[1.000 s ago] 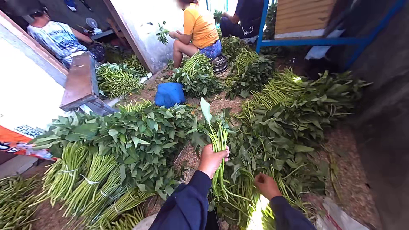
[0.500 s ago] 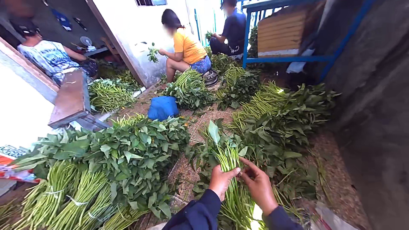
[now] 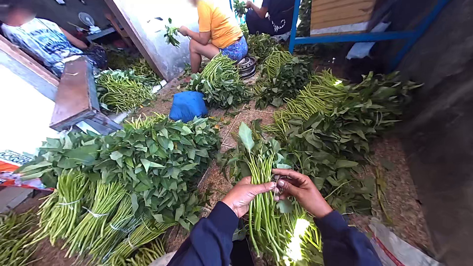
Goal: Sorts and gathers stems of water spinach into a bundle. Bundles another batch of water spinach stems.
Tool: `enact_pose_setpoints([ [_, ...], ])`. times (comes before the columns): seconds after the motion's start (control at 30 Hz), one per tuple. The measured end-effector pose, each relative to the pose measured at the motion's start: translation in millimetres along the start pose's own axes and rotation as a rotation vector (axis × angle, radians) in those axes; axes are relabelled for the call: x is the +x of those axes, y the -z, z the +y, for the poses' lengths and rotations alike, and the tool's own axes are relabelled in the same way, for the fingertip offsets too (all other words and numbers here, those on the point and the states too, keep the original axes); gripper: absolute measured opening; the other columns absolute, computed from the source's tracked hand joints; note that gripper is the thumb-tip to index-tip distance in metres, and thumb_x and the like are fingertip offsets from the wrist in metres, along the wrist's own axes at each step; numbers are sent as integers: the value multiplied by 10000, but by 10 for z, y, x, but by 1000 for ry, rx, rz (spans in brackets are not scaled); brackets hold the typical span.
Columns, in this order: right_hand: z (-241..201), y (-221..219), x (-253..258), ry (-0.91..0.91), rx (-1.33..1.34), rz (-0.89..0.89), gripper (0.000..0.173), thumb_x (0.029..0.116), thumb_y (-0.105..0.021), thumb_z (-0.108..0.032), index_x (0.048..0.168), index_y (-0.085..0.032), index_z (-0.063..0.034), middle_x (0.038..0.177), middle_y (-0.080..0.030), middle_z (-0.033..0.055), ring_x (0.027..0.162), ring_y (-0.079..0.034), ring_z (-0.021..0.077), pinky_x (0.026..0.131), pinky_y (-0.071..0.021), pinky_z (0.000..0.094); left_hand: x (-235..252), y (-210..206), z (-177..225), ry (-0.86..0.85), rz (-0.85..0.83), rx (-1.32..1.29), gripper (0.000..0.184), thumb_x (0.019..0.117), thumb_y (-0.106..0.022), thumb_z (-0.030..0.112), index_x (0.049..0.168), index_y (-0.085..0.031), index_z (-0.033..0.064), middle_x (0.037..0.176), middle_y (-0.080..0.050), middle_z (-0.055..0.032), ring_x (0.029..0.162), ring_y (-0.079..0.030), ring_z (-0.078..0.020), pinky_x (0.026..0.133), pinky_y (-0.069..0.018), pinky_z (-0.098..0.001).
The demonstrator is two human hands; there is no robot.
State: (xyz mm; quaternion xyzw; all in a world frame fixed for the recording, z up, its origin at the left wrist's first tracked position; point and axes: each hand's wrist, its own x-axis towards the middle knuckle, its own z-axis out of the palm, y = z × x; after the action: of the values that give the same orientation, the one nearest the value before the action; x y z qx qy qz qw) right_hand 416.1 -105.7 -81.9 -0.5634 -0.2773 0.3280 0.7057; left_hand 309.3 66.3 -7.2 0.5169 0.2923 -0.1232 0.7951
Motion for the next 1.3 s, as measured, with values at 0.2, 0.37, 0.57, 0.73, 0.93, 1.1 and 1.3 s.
enact_pose_setpoints([
  [0.2,378,41,-78,-253,382,36,208,1025,-568,-130,1149,-724,-71,1016,-751,101,811,-735,182,724,-631,350,-33,20,-36,93,-166,33,161,1029,-585,66,1174,-557,2,880,-718,-126,827,-744,-256,830,-634,-421],
  [0.37,1193,29,-331,-737,157,850,365,1067,-498,-121,1391,-433,33,1039,-582,191,753,-616,229,658,-546,387,72,85,26,15,184,25,272,982,-685,91,1204,-561,-5,823,-680,-112,698,-706,-218,691,-631,-366],
  [0.57,1766,-39,-299,-950,-320,672,398,995,-673,-242,1302,-644,8,1318,-628,261,1236,-604,392,1038,-466,564,182,79,27,-106,408,31,292,957,-714,71,1184,-564,-37,798,-683,-123,656,-695,-204,640,-618,-333],
  [0.73,1142,138,-291,-551,-187,800,186,948,-725,-123,1080,-704,7,1059,-704,180,942,-685,302,812,-562,501,242,150,-50,-216,493,171,326,898,-778,35,1148,-592,-60,848,-698,-132,673,-702,-181,643,-619,-307],
  [0.93,199,-243,-343,-190,-151,807,109,897,-754,-64,976,-700,-11,892,-722,93,755,-695,184,652,-589,357,388,-38,-299,-298,515,431,418,845,-849,163,1155,-652,-38,982,-726,-146,837,-727,-220,814,-616,-395],
  [1.1,128,-562,-318,-138,-99,686,90,871,-776,-77,938,-733,-37,850,-741,67,728,-712,164,639,-607,329,332,-279,-456,-269,371,174,341,841,-843,81,1106,-674,-51,1005,-737,-132,928,-716,-161,878,-591,-325],
  [1.3,-35,-439,-357,-233,139,497,94,973,-634,-40,1025,-638,37,895,-713,152,746,-728,238,687,-642,383,185,-216,-288,-76,236,92,348,937,-754,125,1210,-613,-38,1038,-721,-144,931,-719,-200,861,-607,-364],
])
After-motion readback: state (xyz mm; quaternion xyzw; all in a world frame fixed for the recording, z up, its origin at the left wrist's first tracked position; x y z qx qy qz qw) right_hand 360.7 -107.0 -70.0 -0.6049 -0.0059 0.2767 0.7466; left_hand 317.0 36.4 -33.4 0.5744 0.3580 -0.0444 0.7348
